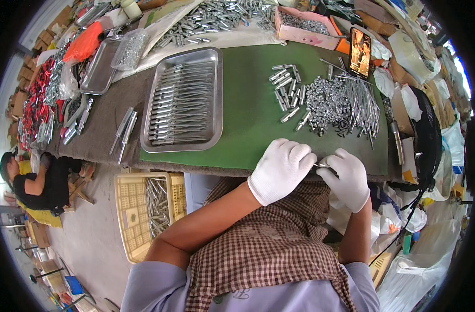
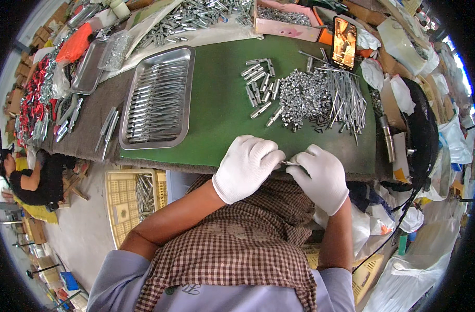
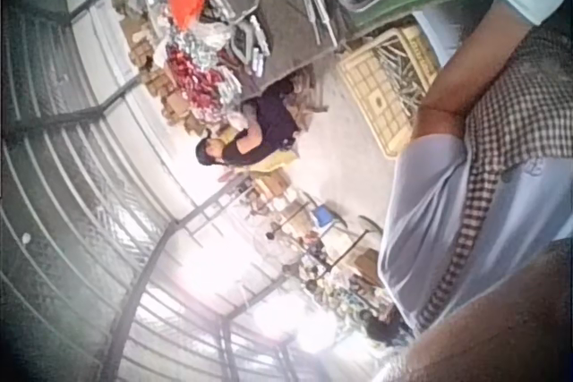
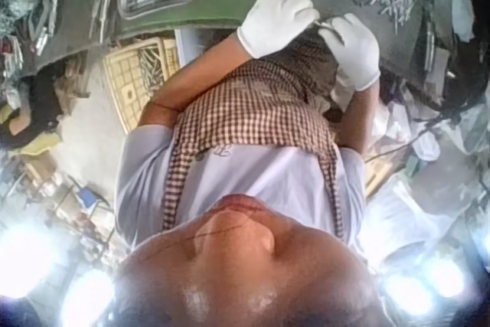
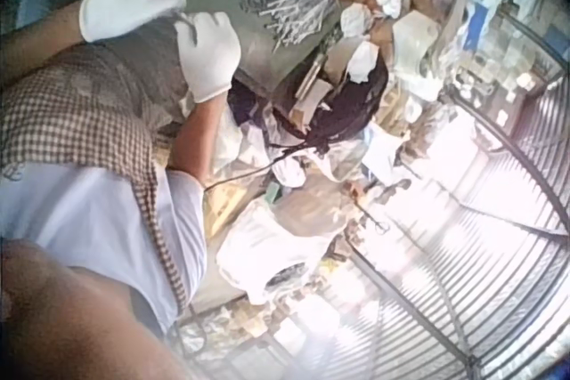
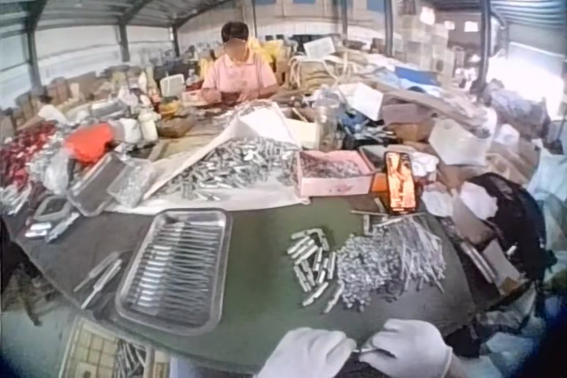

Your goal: Assembling small metal components by inserting rods into housings and adding fasteners.

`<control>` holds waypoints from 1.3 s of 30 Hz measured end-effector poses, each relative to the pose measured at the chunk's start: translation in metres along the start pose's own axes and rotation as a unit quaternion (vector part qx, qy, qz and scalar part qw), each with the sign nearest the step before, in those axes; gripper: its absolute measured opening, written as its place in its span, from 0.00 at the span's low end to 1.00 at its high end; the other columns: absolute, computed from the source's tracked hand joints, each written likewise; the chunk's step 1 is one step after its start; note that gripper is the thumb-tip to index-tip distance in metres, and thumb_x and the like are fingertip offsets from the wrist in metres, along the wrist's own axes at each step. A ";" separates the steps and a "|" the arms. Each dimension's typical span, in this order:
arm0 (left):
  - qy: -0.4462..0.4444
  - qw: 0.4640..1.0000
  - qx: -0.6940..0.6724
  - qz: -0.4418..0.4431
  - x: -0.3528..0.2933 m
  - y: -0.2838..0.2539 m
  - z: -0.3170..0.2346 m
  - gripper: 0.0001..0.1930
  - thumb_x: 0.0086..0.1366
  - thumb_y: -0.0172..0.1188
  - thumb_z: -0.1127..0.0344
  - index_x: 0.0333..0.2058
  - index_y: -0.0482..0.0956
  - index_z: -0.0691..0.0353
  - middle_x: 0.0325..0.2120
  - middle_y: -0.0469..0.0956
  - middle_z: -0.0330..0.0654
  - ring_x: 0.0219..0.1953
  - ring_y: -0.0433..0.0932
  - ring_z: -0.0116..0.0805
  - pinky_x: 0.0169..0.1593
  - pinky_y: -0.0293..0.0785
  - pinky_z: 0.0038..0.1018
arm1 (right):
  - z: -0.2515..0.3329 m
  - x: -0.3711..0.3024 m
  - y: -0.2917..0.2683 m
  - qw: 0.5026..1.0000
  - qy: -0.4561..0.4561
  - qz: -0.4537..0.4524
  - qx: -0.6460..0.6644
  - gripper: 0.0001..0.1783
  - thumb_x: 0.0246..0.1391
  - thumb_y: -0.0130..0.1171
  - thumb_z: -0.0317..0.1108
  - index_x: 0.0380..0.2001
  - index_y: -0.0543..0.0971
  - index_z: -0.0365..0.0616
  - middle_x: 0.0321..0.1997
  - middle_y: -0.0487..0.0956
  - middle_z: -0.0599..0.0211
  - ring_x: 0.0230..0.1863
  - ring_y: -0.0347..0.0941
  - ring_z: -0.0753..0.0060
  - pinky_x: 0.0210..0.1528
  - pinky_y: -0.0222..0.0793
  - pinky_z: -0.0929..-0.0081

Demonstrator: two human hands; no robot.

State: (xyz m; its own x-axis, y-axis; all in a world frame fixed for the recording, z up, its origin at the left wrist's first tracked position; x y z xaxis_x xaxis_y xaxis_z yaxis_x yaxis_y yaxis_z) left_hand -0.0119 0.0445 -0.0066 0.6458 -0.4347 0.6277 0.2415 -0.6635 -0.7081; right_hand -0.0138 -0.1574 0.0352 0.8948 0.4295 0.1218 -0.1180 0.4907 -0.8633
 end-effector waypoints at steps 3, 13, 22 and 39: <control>-0.038 0.993 0.069 0.090 0.010 -0.030 0.011 0.06 0.57 0.62 0.65 0.35 0.78 0.54 0.30 0.73 0.39 0.35 0.77 0.39 0.42 0.71 0.38 | 0.003 0.000 -0.011 0.997 0.020 -0.076 -0.005 0.09 0.50 0.67 0.34 0.34 0.83 0.43 0.32 0.79 0.57 0.35 0.77 0.50 0.38 0.72 0.61; -0.310 0.908 0.207 0.193 -0.010 -0.182 0.248 0.12 0.66 0.58 0.60 0.43 0.82 0.59 0.44 0.82 0.49 0.49 0.80 0.49 0.55 0.73 0.40 | -0.030 -0.009 0.037 0.942 0.068 -0.322 -0.074 0.03 0.58 0.61 0.29 0.34 0.81 0.41 0.31 0.81 0.55 0.29 0.78 0.51 0.33 0.73 0.64; -0.278 0.865 0.297 0.292 0.008 -0.176 0.242 0.10 0.65 0.56 0.65 0.44 0.81 0.53 0.43 0.82 0.48 0.49 0.80 0.51 0.54 0.74 0.43 | -0.028 -0.010 0.038 0.931 0.068 -0.335 -0.125 0.03 0.54 0.65 0.30 0.33 0.82 0.46 0.28 0.80 0.60 0.26 0.77 0.54 0.29 0.72 0.62; -0.150 0.969 0.173 0.097 0.031 -0.010 0.059 0.12 0.57 0.67 0.67 0.40 0.77 0.57 0.37 0.80 0.44 0.40 0.80 0.46 0.44 0.75 0.42 | -0.030 -0.012 0.036 0.940 0.033 -0.328 -0.090 0.19 0.50 0.65 0.27 0.47 0.83 0.54 0.29 0.78 0.66 0.28 0.77 0.61 0.30 0.72 0.65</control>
State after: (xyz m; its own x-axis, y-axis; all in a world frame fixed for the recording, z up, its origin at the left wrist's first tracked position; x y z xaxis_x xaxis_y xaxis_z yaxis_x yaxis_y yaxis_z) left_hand 0.0482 0.0740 0.0009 0.8718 -0.3003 0.3870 0.2898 -0.3209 -0.9017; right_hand -0.0162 -0.1672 -0.0121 0.7744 0.0287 0.6320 0.5384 0.4947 -0.6822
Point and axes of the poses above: each hand's wrist, its own x-axis towards the middle knuckle, its own y-axis out of the palm, z = x × y, the point moved 1 cm from there along x, towards the middle knuckle
